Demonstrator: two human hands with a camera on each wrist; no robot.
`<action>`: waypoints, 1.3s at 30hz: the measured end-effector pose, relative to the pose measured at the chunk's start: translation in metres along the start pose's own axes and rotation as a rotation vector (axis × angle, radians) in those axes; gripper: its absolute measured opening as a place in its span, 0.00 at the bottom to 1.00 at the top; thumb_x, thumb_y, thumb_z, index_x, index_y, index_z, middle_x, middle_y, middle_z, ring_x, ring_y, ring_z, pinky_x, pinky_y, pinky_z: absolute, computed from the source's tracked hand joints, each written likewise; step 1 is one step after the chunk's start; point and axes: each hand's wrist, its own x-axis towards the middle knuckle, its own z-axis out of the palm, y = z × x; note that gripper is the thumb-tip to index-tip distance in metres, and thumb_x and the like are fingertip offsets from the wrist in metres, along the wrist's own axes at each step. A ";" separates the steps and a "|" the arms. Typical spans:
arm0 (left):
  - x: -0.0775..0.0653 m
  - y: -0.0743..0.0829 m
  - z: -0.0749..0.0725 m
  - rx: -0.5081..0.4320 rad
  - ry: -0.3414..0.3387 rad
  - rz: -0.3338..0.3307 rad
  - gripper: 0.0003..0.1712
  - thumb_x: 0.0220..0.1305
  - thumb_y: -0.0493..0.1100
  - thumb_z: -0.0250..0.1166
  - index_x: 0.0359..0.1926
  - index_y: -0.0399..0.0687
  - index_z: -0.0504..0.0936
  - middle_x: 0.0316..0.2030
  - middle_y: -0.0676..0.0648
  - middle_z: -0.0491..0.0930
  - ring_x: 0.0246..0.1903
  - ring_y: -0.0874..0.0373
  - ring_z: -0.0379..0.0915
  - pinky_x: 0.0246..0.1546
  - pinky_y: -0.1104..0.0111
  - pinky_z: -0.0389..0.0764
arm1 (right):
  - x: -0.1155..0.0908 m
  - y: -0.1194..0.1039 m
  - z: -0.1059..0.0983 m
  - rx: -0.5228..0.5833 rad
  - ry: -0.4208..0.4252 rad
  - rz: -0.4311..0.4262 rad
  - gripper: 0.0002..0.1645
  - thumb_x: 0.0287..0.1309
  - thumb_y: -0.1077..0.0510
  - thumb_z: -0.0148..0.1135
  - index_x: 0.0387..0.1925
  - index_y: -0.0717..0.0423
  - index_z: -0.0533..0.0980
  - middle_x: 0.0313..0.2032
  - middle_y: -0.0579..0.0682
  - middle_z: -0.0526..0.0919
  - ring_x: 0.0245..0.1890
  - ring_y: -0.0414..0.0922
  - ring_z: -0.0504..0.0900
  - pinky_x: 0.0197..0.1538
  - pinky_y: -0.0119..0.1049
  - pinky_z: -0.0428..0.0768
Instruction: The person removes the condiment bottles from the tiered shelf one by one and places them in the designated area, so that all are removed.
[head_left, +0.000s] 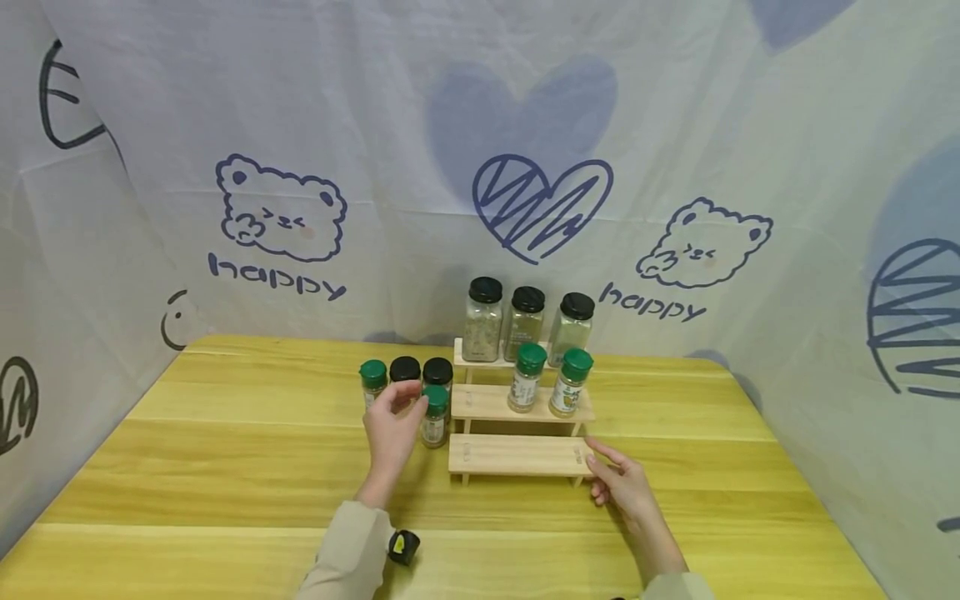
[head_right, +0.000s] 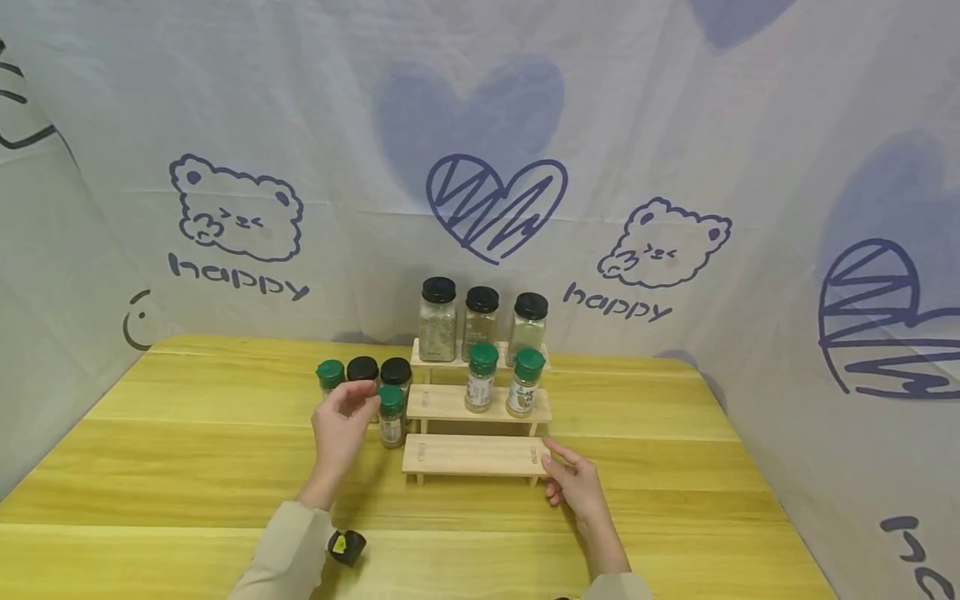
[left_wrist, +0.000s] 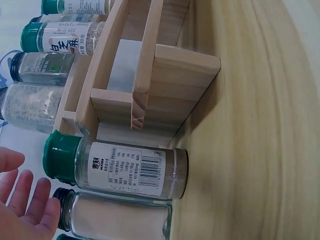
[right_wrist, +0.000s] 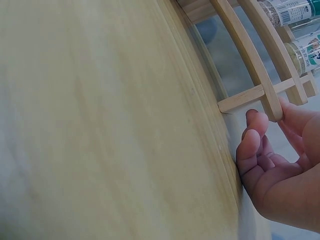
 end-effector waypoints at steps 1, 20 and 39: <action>-0.001 0.005 0.000 0.001 0.001 0.014 0.09 0.49 0.23 0.62 0.34 0.23 0.77 0.33 0.30 0.77 0.35 0.37 0.73 0.41 0.49 0.72 | 0.000 0.000 0.000 -0.001 0.000 0.000 0.24 0.58 0.64 0.55 0.58 0.62 0.66 0.15 0.49 0.74 0.11 0.36 0.70 0.16 0.25 0.71; -0.002 0.032 0.013 -0.005 -0.083 0.098 0.07 0.50 0.23 0.61 0.33 0.23 0.76 0.31 0.30 0.77 0.31 0.41 0.73 0.32 0.67 0.77 | -0.001 -0.001 0.000 0.016 -0.003 0.004 0.25 0.58 0.64 0.55 0.58 0.63 0.66 0.16 0.50 0.75 0.12 0.37 0.69 0.16 0.25 0.71; 0.000 0.008 0.038 -0.039 -0.248 0.042 0.10 0.54 0.30 0.62 0.39 0.31 0.77 0.35 0.37 0.77 0.36 0.47 0.73 0.38 0.60 0.76 | -0.001 -0.001 0.001 0.021 0.009 0.013 0.24 0.58 0.65 0.54 0.58 0.63 0.66 0.16 0.50 0.75 0.12 0.37 0.69 0.16 0.26 0.71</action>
